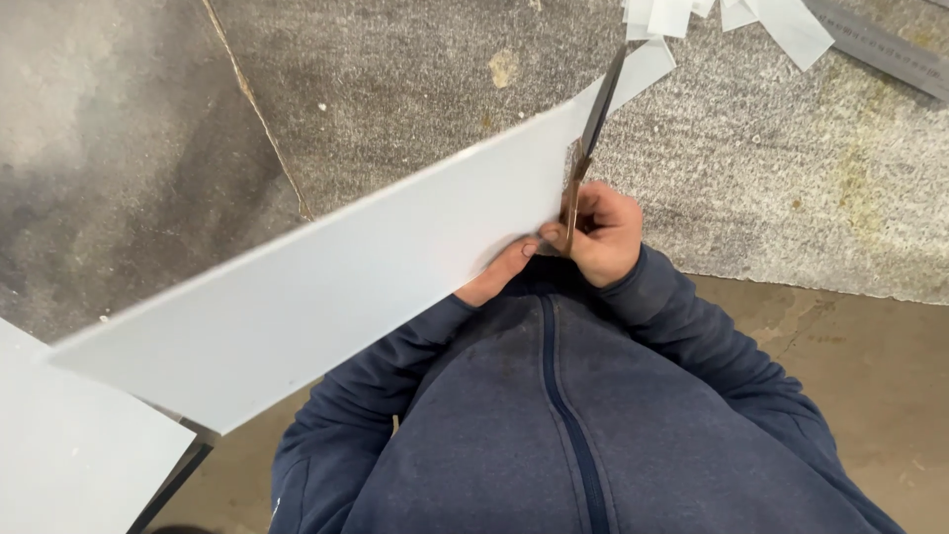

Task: The person picks up a pair of scissors and a white rectangular sheet from a workbench. They proceed to cut the sheet into multiple thin strips using the scissors, holding the material with one hand and cutting with the other. The cut strips are placed on the table, and the person briefly folds one of the strips at the end.

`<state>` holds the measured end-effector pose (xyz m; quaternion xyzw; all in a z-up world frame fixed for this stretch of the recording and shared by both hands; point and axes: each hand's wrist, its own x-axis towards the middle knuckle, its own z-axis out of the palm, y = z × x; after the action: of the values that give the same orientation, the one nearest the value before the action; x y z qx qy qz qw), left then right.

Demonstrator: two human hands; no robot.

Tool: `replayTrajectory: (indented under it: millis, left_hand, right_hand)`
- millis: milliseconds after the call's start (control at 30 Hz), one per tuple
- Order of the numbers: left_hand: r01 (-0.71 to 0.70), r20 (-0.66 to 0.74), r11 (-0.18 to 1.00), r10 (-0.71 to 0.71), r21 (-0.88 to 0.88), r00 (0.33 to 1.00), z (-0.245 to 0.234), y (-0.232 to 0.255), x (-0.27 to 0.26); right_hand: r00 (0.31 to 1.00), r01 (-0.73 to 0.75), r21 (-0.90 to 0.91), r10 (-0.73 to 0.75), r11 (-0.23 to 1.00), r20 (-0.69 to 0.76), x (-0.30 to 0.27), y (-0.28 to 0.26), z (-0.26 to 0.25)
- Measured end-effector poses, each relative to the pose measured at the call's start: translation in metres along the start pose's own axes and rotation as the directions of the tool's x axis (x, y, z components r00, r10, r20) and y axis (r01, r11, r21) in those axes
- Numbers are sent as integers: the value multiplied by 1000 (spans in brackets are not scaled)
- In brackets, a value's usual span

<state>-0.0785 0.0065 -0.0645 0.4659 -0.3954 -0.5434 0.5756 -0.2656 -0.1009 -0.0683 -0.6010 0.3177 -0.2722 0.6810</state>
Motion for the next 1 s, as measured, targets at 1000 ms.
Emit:
replayTrajectory:
  millis: [1000]
  left_hand:
    - [32,-244,997,-50,-76,968,-34,26,21]
  right_hand:
    - [923,-10,-281,117,960,366,5,-27,16]
